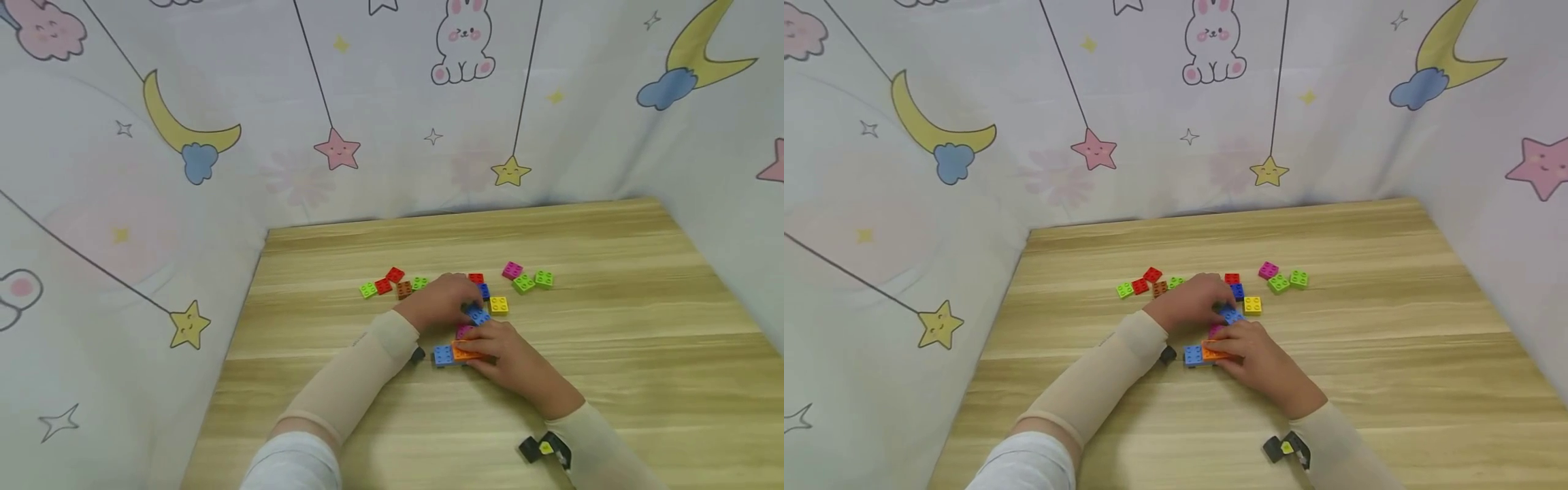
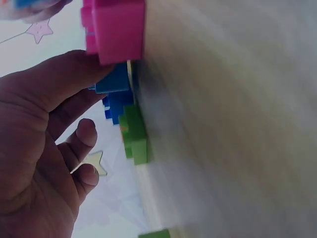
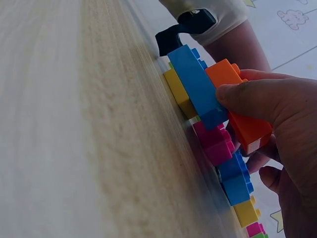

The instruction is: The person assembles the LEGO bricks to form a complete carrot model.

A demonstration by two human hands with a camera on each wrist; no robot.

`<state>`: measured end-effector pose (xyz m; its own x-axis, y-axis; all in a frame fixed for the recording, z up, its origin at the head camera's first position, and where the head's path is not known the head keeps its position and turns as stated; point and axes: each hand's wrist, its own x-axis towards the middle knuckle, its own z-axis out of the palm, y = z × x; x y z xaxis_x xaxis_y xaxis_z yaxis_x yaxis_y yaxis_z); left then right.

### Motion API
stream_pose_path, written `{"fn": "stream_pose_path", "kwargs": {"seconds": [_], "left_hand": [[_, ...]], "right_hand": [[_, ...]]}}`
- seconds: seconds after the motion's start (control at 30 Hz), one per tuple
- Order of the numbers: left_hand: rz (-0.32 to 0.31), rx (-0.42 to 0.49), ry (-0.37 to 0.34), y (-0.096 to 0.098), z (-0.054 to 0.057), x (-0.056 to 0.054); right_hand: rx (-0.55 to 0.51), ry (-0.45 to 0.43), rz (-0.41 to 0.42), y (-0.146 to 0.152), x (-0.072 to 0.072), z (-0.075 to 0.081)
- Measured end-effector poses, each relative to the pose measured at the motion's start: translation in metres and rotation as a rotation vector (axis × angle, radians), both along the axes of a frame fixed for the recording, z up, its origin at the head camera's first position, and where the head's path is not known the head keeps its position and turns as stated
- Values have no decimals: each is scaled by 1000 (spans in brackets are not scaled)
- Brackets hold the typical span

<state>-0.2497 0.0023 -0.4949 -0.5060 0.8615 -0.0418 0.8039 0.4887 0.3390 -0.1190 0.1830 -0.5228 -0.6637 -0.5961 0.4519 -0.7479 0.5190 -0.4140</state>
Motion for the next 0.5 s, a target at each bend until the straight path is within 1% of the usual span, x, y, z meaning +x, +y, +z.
{"fn": "stream_pose_path", "kwargs": {"seconds": [0.07, 0.13, 0.27, 0.37, 0.43, 0.5], "left_hand": [[24, 11, -7, -4, 3, 0], [66, 40, -38, -10, 8, 0], [165, 159, -159, -26, 24, 3], [227, 236, -237, -40, 38, 10], [247, 256, -252, -50, 44, 16], [252, 269, -249, -60, 46, 23]], "right_hand": [[2, -7, -6, 0, 1, -1], [2, -8, -10, -1, 1, 0], [4, 4, -12, -2, 1, 1], [2, 1, -15, -2, 2, 2], [1, -10, -18, -2, 2, 2], [2, -19, -16, -2, 1, 2]]}}
